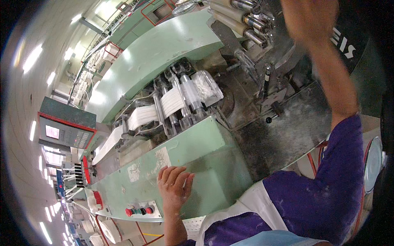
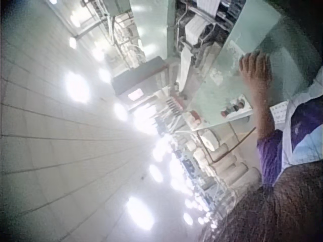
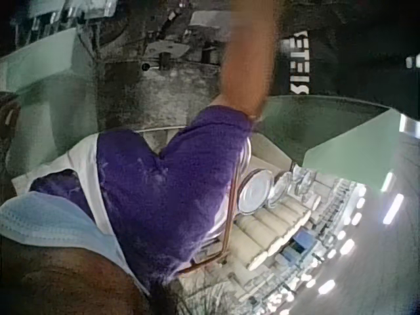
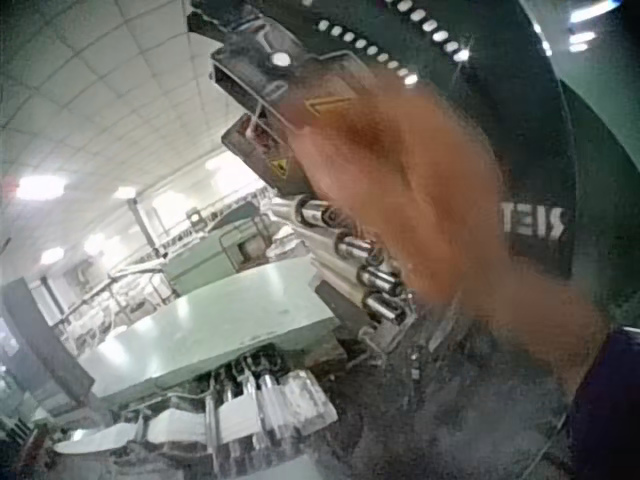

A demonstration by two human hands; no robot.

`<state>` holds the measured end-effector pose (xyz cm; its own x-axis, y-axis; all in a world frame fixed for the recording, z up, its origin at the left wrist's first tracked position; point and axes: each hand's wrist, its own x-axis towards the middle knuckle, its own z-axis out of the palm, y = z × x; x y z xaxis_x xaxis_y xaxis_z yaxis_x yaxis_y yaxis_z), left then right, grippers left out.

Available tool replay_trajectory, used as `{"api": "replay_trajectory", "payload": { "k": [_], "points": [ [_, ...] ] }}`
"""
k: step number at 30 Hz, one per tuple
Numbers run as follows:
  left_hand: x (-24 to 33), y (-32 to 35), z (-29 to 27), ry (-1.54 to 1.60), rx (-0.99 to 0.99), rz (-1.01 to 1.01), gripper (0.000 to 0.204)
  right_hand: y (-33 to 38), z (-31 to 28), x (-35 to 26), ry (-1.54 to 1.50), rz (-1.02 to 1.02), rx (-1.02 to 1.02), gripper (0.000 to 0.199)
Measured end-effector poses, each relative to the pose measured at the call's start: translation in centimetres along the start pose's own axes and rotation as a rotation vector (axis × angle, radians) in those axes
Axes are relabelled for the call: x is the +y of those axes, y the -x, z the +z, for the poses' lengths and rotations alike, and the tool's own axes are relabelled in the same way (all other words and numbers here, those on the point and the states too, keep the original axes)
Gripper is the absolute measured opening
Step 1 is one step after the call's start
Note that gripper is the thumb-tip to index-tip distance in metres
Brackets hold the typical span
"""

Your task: The person puts on a face mask, then approaches a textile machine and threads white yarn through multiple rollers and guides. The person repeatedly adjusts the yarn path and cleans accumulated lint from the machine components.

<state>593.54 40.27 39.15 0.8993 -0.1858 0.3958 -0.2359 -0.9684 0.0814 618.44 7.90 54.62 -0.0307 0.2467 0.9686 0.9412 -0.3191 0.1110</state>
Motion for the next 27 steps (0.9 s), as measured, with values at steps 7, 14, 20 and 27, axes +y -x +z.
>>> {"api": "replay_trajectory", "payload": {
  "k": [7,14,20,27],
  "points": [
    [-0.8,-1.2,2.5,0.14,0.081,-0.024,0.009,27.3,6.9,-6.9,-0.059,0.432,-0.986,0.032],
    [-2.7,0.2,2.9,0.119,0.231,-0.15,0.009,35.1,6.2,-6.6,-0.072,0.61,-1.092,0.045],
    [-3.4,0.5,2.9,0.113,0.256,-0.229,0.008,35.6,3.3,-3.5,-0.355,1.625,0.021,0.036],
    [-3.5,0.4,3.2,0.138,0.274,-0.219,0.011,24.3,8.8,-5.5,-0.453,0.738,-0.501,0.013]
  ]
}}
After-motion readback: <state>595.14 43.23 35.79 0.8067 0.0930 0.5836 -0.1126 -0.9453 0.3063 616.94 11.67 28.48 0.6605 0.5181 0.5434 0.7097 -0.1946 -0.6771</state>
